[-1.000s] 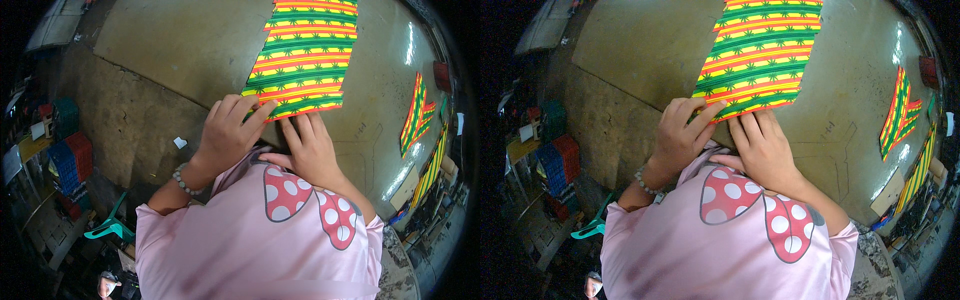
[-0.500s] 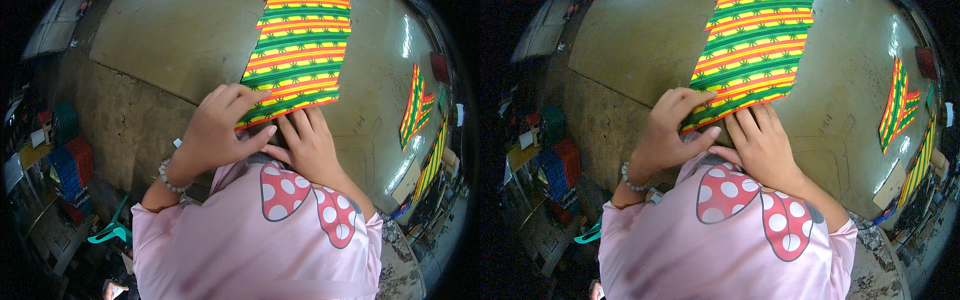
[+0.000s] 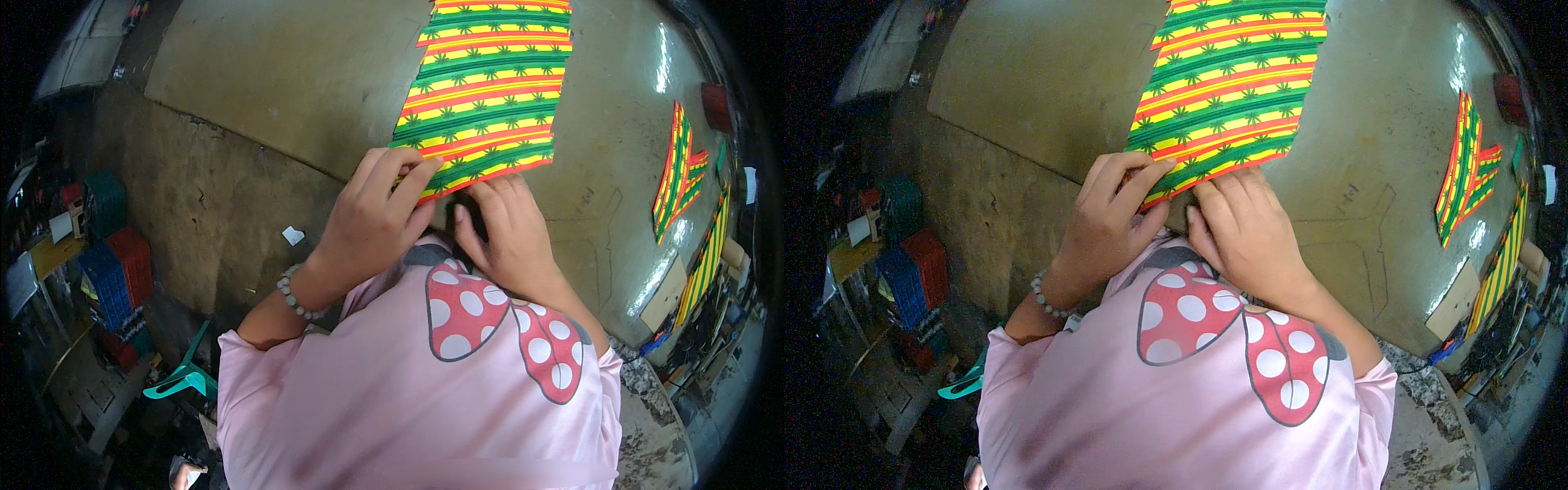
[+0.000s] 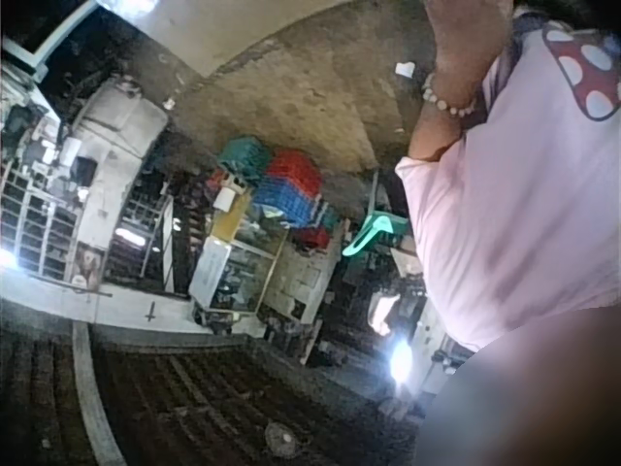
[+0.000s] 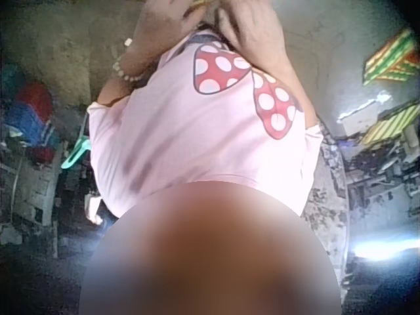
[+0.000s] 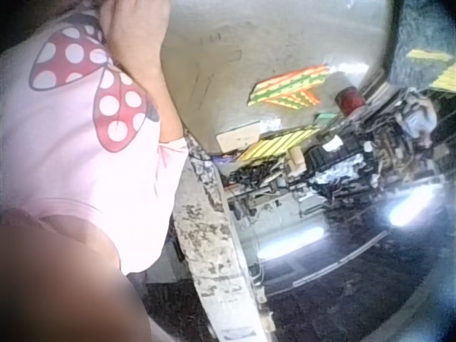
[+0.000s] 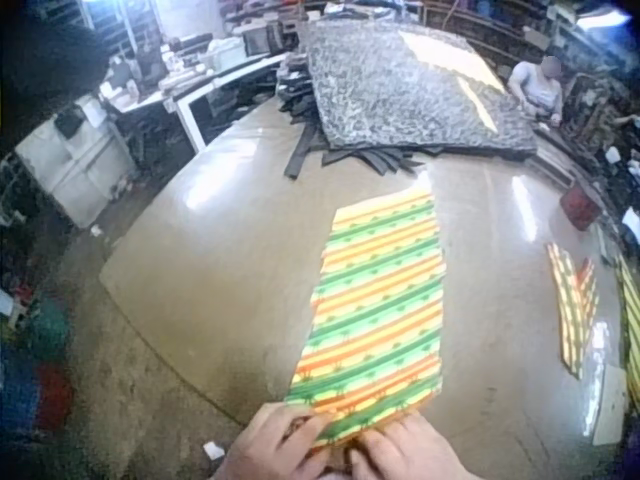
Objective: The person assembles small patterned fabric strips by hand on a worktable. They align and fold the strips, then place them into a stack. The person also handles a yellow foam mat and additional patterned pieces during the process.
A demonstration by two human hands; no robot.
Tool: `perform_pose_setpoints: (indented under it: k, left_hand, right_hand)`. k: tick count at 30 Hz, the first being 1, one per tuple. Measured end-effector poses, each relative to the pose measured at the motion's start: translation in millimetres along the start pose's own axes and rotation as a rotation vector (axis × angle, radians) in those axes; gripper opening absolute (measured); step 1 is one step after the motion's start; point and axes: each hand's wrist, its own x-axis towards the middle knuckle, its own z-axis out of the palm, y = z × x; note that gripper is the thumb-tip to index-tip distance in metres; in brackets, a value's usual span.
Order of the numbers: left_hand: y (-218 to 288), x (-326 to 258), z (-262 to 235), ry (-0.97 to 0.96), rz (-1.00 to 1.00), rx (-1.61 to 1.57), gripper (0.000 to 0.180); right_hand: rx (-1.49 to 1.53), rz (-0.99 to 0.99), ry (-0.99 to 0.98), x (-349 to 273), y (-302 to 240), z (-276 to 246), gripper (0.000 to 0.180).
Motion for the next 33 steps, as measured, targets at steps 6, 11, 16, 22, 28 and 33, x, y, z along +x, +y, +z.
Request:
perform_pose_setpoints:
  k: [6,11,16,22,28,33]
  left_hand:
    - [-1.4,0.0,5.0,0.046,0.005,0.001,0.041]
    - [-5.9,-1.5,2.3,0.013,0.062,0.016,0.038]
    - [-0.8,4.2,-4.0,0.004,0.046,-0.024,0.039]
    - [-0.3,18.3,-9.5,-0.046,-0.038,-0.091,0.031]
    - [-3.7,19.1,-11.0,-0.079,-0.073,-0.095,0.024]
    - [-6.4,19.9,-5.3,-0.019,-0.137,-0.188,0.017]
  right_hand:
    - [0.063,-0.022,0.143,2.2,3.8,4.0,0.051]
    - [-0.033,0.057,0.185,1.4,1.6,4.2,0.061]
    - [-0.102,0.035,0.164,0.6,1.7,2.8,0.051]
    - [-0.118,0.042,0.155,-1.1,0.2,3.1,0.051]
    - [-0.108,0.03,0.161,-0.6,0.9,3.2,0.051]
    - [-0.079,0.03,0.151,-0.6,0.7,2.3,0.051]
